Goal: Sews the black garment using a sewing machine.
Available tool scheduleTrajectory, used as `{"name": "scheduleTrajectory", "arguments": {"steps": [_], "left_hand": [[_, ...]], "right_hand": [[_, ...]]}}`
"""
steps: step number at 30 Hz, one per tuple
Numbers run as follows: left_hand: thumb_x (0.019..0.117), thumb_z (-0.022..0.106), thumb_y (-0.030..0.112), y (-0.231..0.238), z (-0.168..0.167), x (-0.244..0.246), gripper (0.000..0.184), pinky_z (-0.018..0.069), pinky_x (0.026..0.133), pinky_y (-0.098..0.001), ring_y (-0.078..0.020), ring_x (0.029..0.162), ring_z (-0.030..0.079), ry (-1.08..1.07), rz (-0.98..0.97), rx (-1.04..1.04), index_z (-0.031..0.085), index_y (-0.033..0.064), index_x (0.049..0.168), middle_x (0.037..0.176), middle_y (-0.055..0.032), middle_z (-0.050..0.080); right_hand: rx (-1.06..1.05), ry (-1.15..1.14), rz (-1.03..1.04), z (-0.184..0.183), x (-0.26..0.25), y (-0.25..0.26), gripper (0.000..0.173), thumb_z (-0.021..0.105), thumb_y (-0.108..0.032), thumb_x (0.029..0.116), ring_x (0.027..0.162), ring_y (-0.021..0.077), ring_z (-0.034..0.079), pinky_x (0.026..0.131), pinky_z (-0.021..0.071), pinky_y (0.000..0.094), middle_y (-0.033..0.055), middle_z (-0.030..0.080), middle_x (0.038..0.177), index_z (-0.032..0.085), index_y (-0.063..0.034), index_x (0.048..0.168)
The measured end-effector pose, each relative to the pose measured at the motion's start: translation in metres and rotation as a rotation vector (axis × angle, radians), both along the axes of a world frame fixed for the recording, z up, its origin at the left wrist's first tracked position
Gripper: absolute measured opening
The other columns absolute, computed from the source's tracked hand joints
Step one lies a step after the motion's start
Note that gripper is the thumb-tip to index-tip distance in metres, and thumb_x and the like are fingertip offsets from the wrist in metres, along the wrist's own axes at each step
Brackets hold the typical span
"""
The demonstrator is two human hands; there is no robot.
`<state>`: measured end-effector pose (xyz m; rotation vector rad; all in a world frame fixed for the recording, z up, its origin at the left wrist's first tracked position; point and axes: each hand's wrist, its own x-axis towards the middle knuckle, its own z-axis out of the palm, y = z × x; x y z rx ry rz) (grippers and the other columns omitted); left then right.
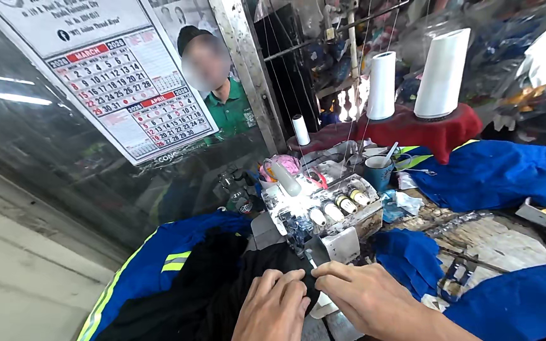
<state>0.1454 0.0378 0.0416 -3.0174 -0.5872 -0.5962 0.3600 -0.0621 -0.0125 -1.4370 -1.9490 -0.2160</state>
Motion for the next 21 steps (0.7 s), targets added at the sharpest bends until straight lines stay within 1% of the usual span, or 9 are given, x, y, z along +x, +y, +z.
{"name": "scheduleTrajectory", "arguments": {"steps": [1, 2, 5, 7, 12, 15, 17, 19, 21], "left_hand": [[0.1072, 0.049, 0.033, -0.005, 0.007, -0.001, 0.026, 0.0504, 0.095, -0.0374, -0.0188, 0.119, 0.063, 0.024, 0.01, -0.032, 0.069, 0.016, 0.106, 0.135, 0.0047, 0.067], [0.1076, 0.049, 0.033, -0.008, 0.01, -0.001, 0.026, 0.0501, 0.096, -0.0377, -0.0197, 0.12, 0.062, 0.034, 0.019, -0.049, 0.068, 0.0154, 0.108, 0.136, 0.004, 0.067], [0.1052, 0.052, 0.031, 0.0, -0.002, 0.001, 0.021, 0.0508, 0.092, -0.0353, -0.016, 0.117, 0.062, -0.023, 0.024, -0.04, 0.068, 0.0182, 0.101, 0.133, 0.0065, 0.067], [0.1045, 0.053, 0.031, 0.006, -0.005, 0.005, 0.02, 0.0508, 0.092, -0.0345, -0.0144, 0.116, 0.062, -0.038, 0.046, -0.039, 0.068, 0.0193, 0.1, 0.132, 0.0079, 0.067], [0.104, 0.053, 0.033, 0.012, -0.001, 0.008, 0.02, 0.0503, 0.091, -0.0342, -0.0126, 0.113, 0.063, -0.015, 0.094, -0.048, 0.068, 0.0202, 0.101, 0.129, 0.0093, 0.069], [0.104, 0.053, 0.033, 0.009, -0.001, 0.009, 0.02, 0.0492, 0.091, -0.0364, -0.015, 0.115, 0.062, 0.001, 0.101, -0.048, 0.068, 0.0197, 0.101, 0.132, 0.0075, 0.068], [0.1039, 0.053, 0.033, 0.008, -0.003, 0.01, 0.021, 0.049, 0.092, -0.036, -0.0148, 0.116, 0.062, -0.001, 0.112, -0.044, 0.068, 0.0198, 0.1, 0.134, 0.0075, 0.067], [0.1039, 0.053, 0.034, 0.01, -0.003, 0.01, 0.021, 0.0491, 0.092, -0.0354, -0.0138, 0.115, 0.062, -0.004, 0.117, -0.035, 0.068, 0.0202, 0.099, 0.134, 0.0087, 0.067], [0.1041, 0.052, 0.035, 0.01, -0.002, 0.009, 0.022, 0.0482, 0.093, -0.0356, -0.0129, 0.115, 0.062, 0.012, 0.123, -0.023, 0.069, 0.021, 0.099, 0.134, 0.0101, 0.067]], "right_hand": [[0.005, -0.002, -0.013, -0.001, -0.002, -0.001, 0.018, 0.047, -0.02, 0.1071, 0.078, 0.0151, 0.071, 0.051, 0.0551, 0.0354, -0.0034, 0.069, 0.125, 0.065, -0.0196, 0.109], [0.005, 0.001, -0.024, -0.001, -0.003, -0.001, 0.017, 0.047, -0.02, 0.107, 0.077, 0.015, 0.071, 0.05, 0.0547, 0.0352, -0.0038, 0.069, 0.125, 0.065, -0.0198, 0.109], [-0.016, 0.025, -0.047, 0.0, -0.004, 0.0, 0.018, 0.048, -0.021, 0.1075, 0.074, 0.015, 0.07, 0.049, 0.0538, 0.0356, -0.004, 0.069, 0.124, 0.065, -0.0202, 0.11], [-0.028, 0.038, -0.059, 0.001, -0.003, 0.006, 0.018, 0.047, -0.021, 0.1076, 0.072, 0.015, 0.07, 0.048, 0.0531, 0.0354, -0.0039, 0.069, 0.123, 0.065, -0.02, 0.11], [-0.063, 0.1, -0.008, 0.003, 0.003, 0.015, 0.02, 0.046, -0.023, 0.1082, 0.083, 0.0116, 0.072, 0.055, 0.056, 0.0335, -0.0059, 0.069, 0.125, 0.066, -0.0193, 0.109], [-0.053, 0.136, 0.007, -0.001, 0.005, 0.014, 0.02, 0.048, -0.022, 0.1079, 0.083, 0.0109, 0.072, 0.055, 0.0561, 0.0333, -0.0068, 0.069, 0.129, 0.067, -0.0201, 0.11], [-0.043, 0.141, 0.007, -0.004, 0.005, 0.015, 0.02, 0.047, -0.022, 0.1079, 0.085, 0.0102, 0.072, 0.056, 0.0563, 0.0325, -0.0067, 0.068, 0.13, 0.067, -0.0203, 0.11], [-0.027, 0.145, 0.022, -0.005, 0.007, 0.018, 0.021, 0.047, -0.022, 0.1079, 0.092, 0.0095, 0.072, 0.06, 0.0582, 0.032, -0.0067, 0.069, 0.13, 0.067, -0.0201, 0.111], [-0.011, 0.151, 0.047, -0.005, 0.008, 0.02, 0.021, 0.047, -0.022, 0.108, 0.095, 0.0094, 0.073, 0.063, 0.059, 0.0316, -0.0062, 0.069, 0.129, 0.068, -0.0195, 0.11]]}}
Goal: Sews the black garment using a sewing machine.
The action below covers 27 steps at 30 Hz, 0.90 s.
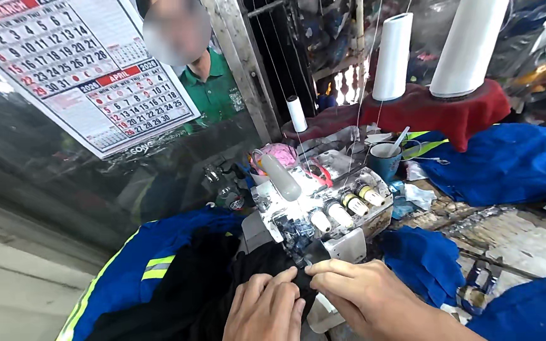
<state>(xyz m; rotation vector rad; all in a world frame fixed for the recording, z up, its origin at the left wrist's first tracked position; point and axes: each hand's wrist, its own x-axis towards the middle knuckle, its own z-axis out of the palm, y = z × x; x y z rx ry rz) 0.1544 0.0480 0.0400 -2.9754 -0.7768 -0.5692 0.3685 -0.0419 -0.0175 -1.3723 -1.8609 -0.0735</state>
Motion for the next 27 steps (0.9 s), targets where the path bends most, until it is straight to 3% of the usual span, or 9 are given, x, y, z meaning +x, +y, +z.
{"name": "scheduleTrajectory", "arguments": {"steps": [6, 10, 14, 16, 18, 20, 27], "left_hand": [[0.1046, 0.051, 0.036, -0.004, 0.001, -0.003, 0.024, 0.0468, 0.093, -0.0372, -0.0143, 0.116, 0.062, 0.041, -0.001, 0.031, 0.068, 0.021, 0.099, 0.137, 0.0097, 0.065], [0.1046, 0.05, 0.036, -0.002, -0.001, 0.001, 0.026, 0.0483, 0.094, -0.0379, -0.0146, 0.116, 0.063, 0.037, 0.033, 0.053, 0.069, 0.0203, 0.099, 0.138, 0.0102, 0.065], [0.1042, 0.051, 0.038, 0.008, 0.001, 0.003, 0.026, 0.0488, 0.094, -0.0383, -0.0154, 0.116, 0.063, 0.025, 0.002, 0.073, 0.07, 0.0208, 0.099, 0.138, 0.0081, 0.065], [0.1031, 0.054, 0.039, 0.005, 0.006, 0.002, 0.025, 0.0495, 0.096, -0.04, -0.0177, 0.117, 0.063, 0.002, -0.04, 0.079, 0.073, 0.0226, 0.1, 0.128, 0.004, 0.069], [0.1011, 0.059, 0.038, -0.003, 0.009, 0.003, 0.022, 0.0496, 0.089, -0.0383, -0.0184, 0.103, 0.062, -0.04, -0.065, 0.09, 0.076, 0.0239, 0.099, 0.103, 0.0013, 0.068], [0.1005, 0.061, 0.035, -0.013, 0.007, 0.006, 0.02, 0.0498, 0.083, -0.0371, -0.0186, 0.091, 0.062, -0.044, -0.073, 0.093, 0.077, 0.0227, 0.097, 0.09, 0.0, 0.066], [0.0985, 0.062, 0.037, -0.016, 0.001, 0.007, 0.019, 0.0484, 0.078, -0.0349, -0.0154, 0.088, 0.061, -0.09, -0.044, 0.102, 0.076, 0.023, 0.097, 0.09, 0.0028, 0.065]], "right_hand": [[0.001, 0.009, -0.004, -0.002, 0.0, -0.001, 0.02, 0.048, -0.022, 0.1076, 0.095, 0.0103, 0.072, 0.062, 0.0585, 0.0315, -0.0046, 0.068, 0.13, 0.068, -0.0214, 0.111], [-0.042, 0.037, -0.08, -0.002, -0.001, 0.002, 0.021, 0.05, -0.031, 0.1069, 0.073, 0.011, 0.064, 0.051, 0.0519, 0.0317, 0.0008, 0.064, 0.108, 0.069, -0.0282, 0.114], [-0.079, 0.035, -0.086, 0.0, 0.0, 0.006, 0.025, 0.048, -0.035, 0.1069, 0.07, 0.0108, 0.06, 0.052, 0.0495, 0.0322, 0.0001, 0.06, 0.094, 0.07, -0.0304, 0.118], [-0.095, 0.034, -0.059, 0.0, 0.003, 0.006, 0.026, 0.049, -0.036, 0.1069, 0.071, 0.0116, 0.059, 0.054, 0.0487, 0.0325, 0.0008, 0.06, 0.092, 0.07, -0.0314, 0.122], [-0.113, 0.021, -0.021, 0.002, 0.007, 0.004, 0.027, 0.049, -0.036, 0.107, 0.074, 0.0115, 0.06, 0.056, 0.0497, 0.0323, 0.0007, 0.06, 0.095, 0.069, -0.0336, 0.126], [-0.095, 0.009, 0.019, 0.002, 0.009, 0.002, 0.027, 0.05, -0.034, 0.1065, 0.073, 0.0118, 0.06, 0.054, 0.0491, 0.0322, 0.0016, 0.061, 0.097, 0.069, -0.0338, 0.126], [0.044, 0.029, -0.001, -0.001, 0.003, 0.003, 0.019, 0.057, -0.03, 0.1042, 0.073, 0.0097, 0.061, 0.055, 0.0499, 0.029, 0.0011, 0.063, 0.099, 0.074, -0.0278, 0.112]]}}
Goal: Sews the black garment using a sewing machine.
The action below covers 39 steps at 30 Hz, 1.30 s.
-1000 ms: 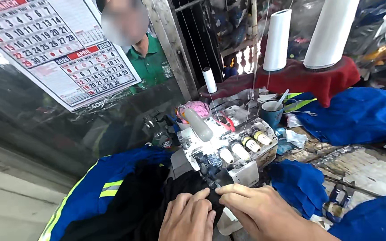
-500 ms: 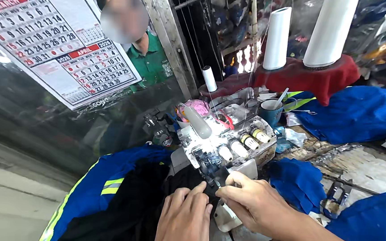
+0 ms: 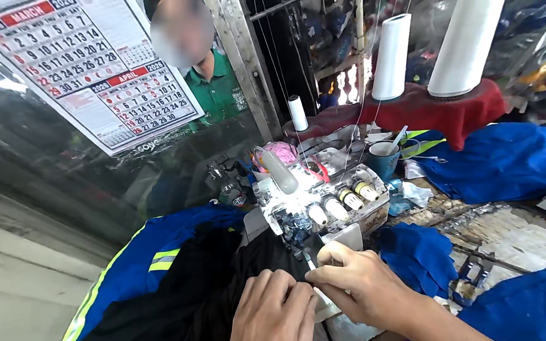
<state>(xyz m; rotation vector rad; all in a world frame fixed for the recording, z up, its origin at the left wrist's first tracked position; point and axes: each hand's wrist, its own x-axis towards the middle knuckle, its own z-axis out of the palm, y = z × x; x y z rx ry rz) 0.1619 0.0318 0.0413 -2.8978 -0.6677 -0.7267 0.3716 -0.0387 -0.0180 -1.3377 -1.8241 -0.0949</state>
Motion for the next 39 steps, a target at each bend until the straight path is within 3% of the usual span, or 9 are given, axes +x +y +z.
{"name": "scheduleTrajectory", "arguments": {"steps": [7, 11, 14, 17, 22, 27, 32, 36, 39], "left_hand": [[0.1013, 0.06, 0.037, 0.014, 0.017, -0.038, 0.024, 0.0509, 0.093, -0.0422, -0.0185, 0.107, 0.065, -0.088, 0.026, -0.324, 0.077, 0.0205, 0.102, 0.109, -0.0013, 0.072], [0.1003, 0.056, 0.036, 0.036, 0.01, -0.043, 0.021, 0.0505, 0.087, -0.036, -0.01, 0.104, 0.062, -0.085, 0.003, -0.276, 0.074, 0.0255, 0.099, 0.104, 0.01, 0.069], [0.1048, 0.049, 0.039, 0.039, 0.018, -0.036, 0.026, 0.0498, 0.086, -0.0369, -0.0115, 0.1, 0.061, 0.014, 0.007, -0.258, 0.069, 0.0231, 0.104, 0.1, 0.0082, 0.066], [0.103, 0.049, 0.043, 0.043, 0.021, -0.035, 0.026, 0.0482, 0.088, -0.0401, -0.0111, 0.098, 0.062, 0.122, 0.017, -0.22, 0.069, 0.0281, 0.107, 0.098, 0.0107, 0.067], [0.0992, 0.052, 0.036, 0.043, 0.027, -0.035, 0.021, 0.0503, 0.083, -0.0349, -0.0078, 0.097, 0.06, -0.057, -0.054, -0.266, 0.07, 0.0268, 0.098, 0.096, 0.0119, 0.065], [0.0963, 0.05, 0.034, 0.034, 0.041, -0.017, 0.02, 0.0507, 0.07, -0.0296, -0.0057, 0.079, 0.06, -0.075, -0.004, -0.388, 0.066, 0.0231, 0.094, 0.081, 0.0104, 0.061], [0.0936, 0.059, 0.046, 0.039, 0.043, -0.012, 0.023, 0.0556, 0.078, -0.0269, -0.0013, 0.087, 0.064, -0.025, 0.07, -0.375, 0.072, 0.0269, 0.095, 0.089, 0.0139, 0.068], [0.0962, 0.058, 0.043, 0.023, 0.044, -0.007, 0.023, 0.0564, 0.077, -0.0295, -0.0053, 0.09, 0.064, -0.025, 0.037, -0.309, 0.073, 0.0263, 0.095, 0.09, 0.0105, 0.066], [0.0997, 0.059, 0.038, -0.007, 0.035, -0.006, 0.025, 0.0544, 0.082, -0.0409, -0.0176, 0.092, 0.065, 0.04, 0.002, -0.248, 0.076, 0.0194, 0.099, 0.09, 0.001, 0.067]], "right_hand": [[-0.014, -0.026, -0.008, 0.006, 0.003, 0.002, 0.02, 0.054, -0.03, 0.1056, 0.078, 0.0076, 0.064, 0.059, 0.0531, 0.0281, -0.0017, 0.067, 0.105, 0.074, -0.0257, 0.11], [-0.092, -0.048, -0.021, 0.012, 0.001, 0.003, 0.021, 0.052, -0.033, 0.1063, 0.077, 0.0075, 0.063, 0.06, 0.0538, 0.029, -0.0021, 0.065, 0.106, 0.071, -0.026, 0.11], [-0.144, -0.036, -0.018, 0.018, 0.0, 0.003, 0.022, 0.051, -0.034, 0.1058, 0.079, 0.0086, 0.063, 0.062, 0.0542, 0.0306, -0.001, 0.064, 0.108, 0.07, -0.0253, 0.111], [-0.169, -0.021, -0.025, 0.024, -0.002, 0.004, 0.021, 0.051, -0.034, 0.1055, 0.08, 0.0083, 0.062, 0.063, 0.0544, 0.0309, -0.0005, 0.063, 0.112, 0.07, -0.0258, 0.112], [-0.229, 0.004, -0.005, 0.032, -0.005, 0.006, 0.021, 0.055, -0.038, 0.1035, 0.081, 0.0099, 0.061, 0.067, 0.055, 0.0321, 0.0014, 0.06, 0.114, 0.068, -0.024, 0.114], [-0.225, 0.101, 0.048, 0.035, -0.01, 0.011, 0.021, 0.058, -0.037, 0.1025, 0.079, 0.0085, 0.059, 0.07, 0.0544, 0.0297, 0.0009, 0.061, 0.108, 0.069, -0.0212, 0.112], [-0.223, 0.1, 0.049, 0.031, -0.004, 0.007, 0.023, 0.055, -0.039, 0.1046, 0.085, 0.0098, 0.06, 0.073, 0.0538, 0.0302, 0.0007, 0.06, 0.104, 0.07, -0.0229, 0.113], [-0.219, 0.131, 0.094, 0.027, -0.006, 0.006, 0.024, 0.057, -0.038, 0.1037, 0.08, 0.0123, 0.059, 0.071, 0.0531, 0.0322, 0.0012, 0.061, 0.094, 0.068, -0.0186, 0.113], [-0.201, 0.112, 0.088, 0.014, -0.009, -0.002, 0.021, 0.055, -0.035, 0.1038, 0.076, 0.0157, 0.059, 0.065, 0.0529, 0.037, 0.0025, 0.059, 0.09, 0.068, -0.0207, 0.113]]}}
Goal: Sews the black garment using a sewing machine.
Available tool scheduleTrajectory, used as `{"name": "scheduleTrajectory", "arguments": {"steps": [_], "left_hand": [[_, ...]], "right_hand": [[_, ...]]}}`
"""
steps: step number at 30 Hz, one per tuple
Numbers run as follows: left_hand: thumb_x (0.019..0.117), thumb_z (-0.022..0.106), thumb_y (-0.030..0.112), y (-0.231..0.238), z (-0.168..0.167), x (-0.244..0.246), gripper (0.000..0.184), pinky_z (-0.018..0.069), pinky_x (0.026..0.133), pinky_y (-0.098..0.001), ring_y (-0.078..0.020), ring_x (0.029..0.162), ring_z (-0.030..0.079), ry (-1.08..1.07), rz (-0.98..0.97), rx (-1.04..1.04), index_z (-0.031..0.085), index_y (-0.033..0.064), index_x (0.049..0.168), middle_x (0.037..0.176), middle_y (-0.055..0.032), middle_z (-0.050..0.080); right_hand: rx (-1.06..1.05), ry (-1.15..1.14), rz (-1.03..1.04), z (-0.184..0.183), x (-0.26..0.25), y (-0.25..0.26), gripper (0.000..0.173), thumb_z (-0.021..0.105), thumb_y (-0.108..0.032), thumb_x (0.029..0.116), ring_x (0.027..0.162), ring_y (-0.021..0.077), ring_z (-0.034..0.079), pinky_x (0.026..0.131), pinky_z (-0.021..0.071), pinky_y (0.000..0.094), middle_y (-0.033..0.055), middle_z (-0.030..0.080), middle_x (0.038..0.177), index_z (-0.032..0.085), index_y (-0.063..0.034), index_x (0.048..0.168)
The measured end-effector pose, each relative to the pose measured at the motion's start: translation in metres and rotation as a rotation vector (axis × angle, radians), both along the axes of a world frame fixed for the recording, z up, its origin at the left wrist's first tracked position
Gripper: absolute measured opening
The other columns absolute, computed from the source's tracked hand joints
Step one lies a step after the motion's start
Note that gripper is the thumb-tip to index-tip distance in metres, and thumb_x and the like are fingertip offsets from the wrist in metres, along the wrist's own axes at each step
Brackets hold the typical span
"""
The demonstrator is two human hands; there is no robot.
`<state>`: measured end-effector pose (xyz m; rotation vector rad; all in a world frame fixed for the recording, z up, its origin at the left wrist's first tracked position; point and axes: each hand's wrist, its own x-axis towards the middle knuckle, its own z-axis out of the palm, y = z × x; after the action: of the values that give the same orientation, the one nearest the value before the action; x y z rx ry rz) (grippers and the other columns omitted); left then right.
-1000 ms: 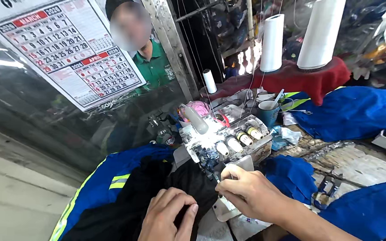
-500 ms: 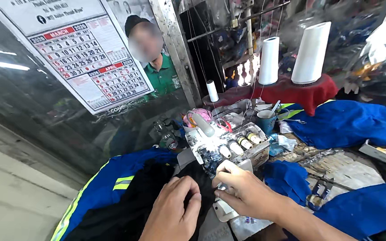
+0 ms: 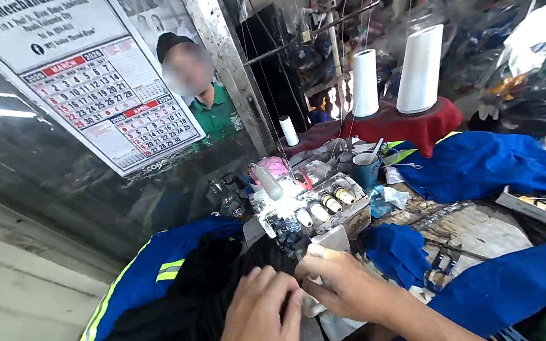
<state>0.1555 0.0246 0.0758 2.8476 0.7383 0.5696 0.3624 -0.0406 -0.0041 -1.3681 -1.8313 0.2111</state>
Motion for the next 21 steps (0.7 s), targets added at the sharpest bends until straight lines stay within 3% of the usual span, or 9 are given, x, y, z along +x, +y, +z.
{"name": "scheduleTrajectory", "arguments": {"steps": [5, 16, 21], "left_hand": [[0.0996, 0.06, 0.038, -0.01, -0.03, -0.001, 0.022, 0.0475, 0.081, -0.0368, -0.0156, 0.085, 0.061, 0.004, 0.002, 0.199, 0.076, 0.0231, 0.098, 0.084, 0.0031, 0.063], [0.1019, 0.058, 0.036, -0.006, -0.028, 0.006, 0.023, 0.0479, 0.085, -0.0369, -0.0152, 0.084, 0.061, -0.039, -0.05, 0.183, 0.075, 0.0207, 0.098, 0.084, 0.0023, 0.063], [0.1015, 0.059, 0.035, -0.005, -0.022, 0.003, 0.022, 0.0476, 0.084, -0.0369, -0.0154, 0.084, 0.061, -0.026, -0.072, 0.17, 0.075, 0.0198, 0.099, 0.084, 0.0015, 0.063]], "right_hand": [[0.097, -0.134, -0.087, -0.022, 0.004, -0.009, 0.022, 0.049, -0.034, 0.1074, 0.068, 0.0149, 0.06, 0.052, 0.0495, 0.0354, 0.0024, 0.058, 0.089, 0.069, -0.0277, 0.115], [0.153, -0.185, -0.121, -0.015, 0.01, -0.005, 0.021, 0.053, -0.035, 0.1053, 0.07, 0.0125, 0.059, 0.052, 0.0474, 0.0323, 0.0005, 0.058, 0.089, 0.07, -0.0288, 0.115], [0.084, -0.223, -0.156, -0.006, 0.009, -0.002, 0.025, 0.05, -0.04, 0.1049, 0.069, 0.0132, 0.06, 0.052, 0.0487, 0.0336, 0.0006, 0.058, 0.09, 0.069, -0.03, 0.117]]}}
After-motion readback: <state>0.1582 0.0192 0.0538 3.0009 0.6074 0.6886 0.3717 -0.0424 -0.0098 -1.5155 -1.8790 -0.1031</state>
